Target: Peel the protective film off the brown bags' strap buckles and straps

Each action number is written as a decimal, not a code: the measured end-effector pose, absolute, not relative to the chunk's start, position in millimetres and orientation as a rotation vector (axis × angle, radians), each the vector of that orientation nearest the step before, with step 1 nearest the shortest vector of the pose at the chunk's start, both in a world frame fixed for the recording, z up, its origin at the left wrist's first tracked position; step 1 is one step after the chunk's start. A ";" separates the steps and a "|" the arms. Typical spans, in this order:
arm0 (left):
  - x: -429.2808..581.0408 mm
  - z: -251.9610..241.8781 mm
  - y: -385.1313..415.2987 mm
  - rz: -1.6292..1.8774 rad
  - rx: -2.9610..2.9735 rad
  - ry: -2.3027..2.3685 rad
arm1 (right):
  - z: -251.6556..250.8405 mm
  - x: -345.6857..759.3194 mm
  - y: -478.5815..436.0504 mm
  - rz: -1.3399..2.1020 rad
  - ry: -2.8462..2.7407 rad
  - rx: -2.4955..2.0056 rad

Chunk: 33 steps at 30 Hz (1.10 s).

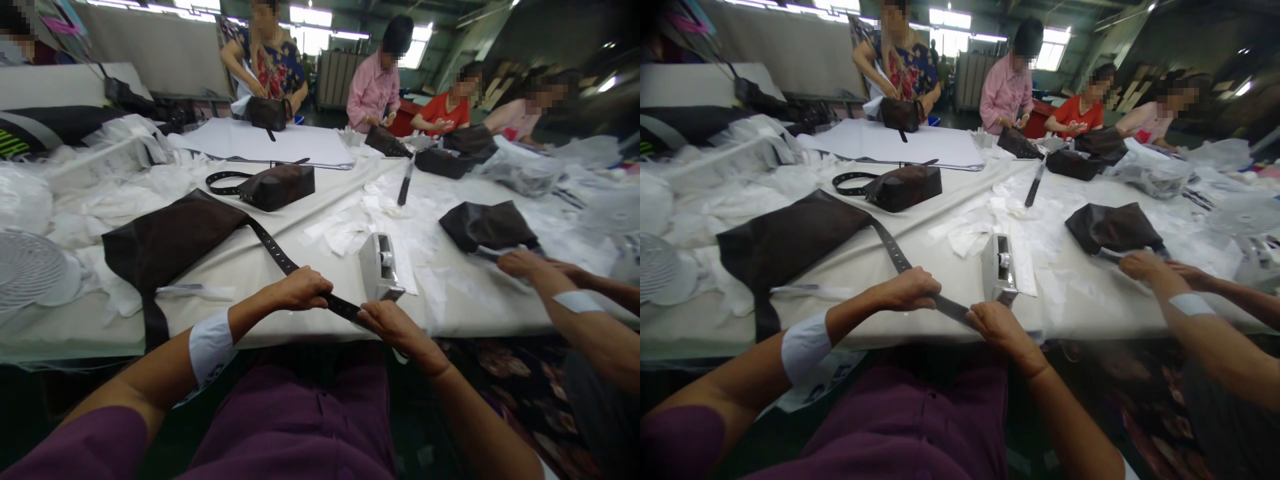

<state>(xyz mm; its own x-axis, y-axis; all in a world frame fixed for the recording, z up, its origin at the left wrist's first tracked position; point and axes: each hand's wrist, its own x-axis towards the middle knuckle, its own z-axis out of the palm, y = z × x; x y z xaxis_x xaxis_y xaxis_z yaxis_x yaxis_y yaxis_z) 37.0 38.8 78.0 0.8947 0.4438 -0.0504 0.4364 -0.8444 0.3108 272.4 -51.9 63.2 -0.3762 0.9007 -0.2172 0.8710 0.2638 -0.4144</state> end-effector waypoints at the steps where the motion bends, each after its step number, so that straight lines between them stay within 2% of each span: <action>1: 41.7 75.6 37.1 0.037 2.755 0.655 | 61.0 267.2 -49.0 0.695 -2.462 -1.702; 4: 54.6 66.5 28.6 0.042 2.761 0.647 | 53.9 252.9 -41.0 0.568 -2.511 -1.642; 8: 52.9 60.3 26.5 0.087 2.691 0.558 | 55.0 237.9 -39.6 0.560 -2.567 -1.551; 15: -13.7 56.9 98.3 -0.089 2.671 0.678 | 70.2 235.9 -57.0 0.402 -2.575 -1.782; 20: -31.9 54.3 111.2 0.030 2.648 0.736 | 52.9 221.2 -40.9 0.429 -2.489 -1.848; 24: -31.7 60.6 101.0 0.109 2.664 0.803 | 37.0 196.0 -16.0 0.523 -2.411 -1.779; 30: -50.6 58.0 103.5 0.174 2.695 0.849 | 33.2 199.1 10.5 1.123 -1.960 -1.451; 33: -58.6 51.8 103.2 0.155 2.666 0.869 | 33.8 225.6 7.2 1.094 -1.828 -1.357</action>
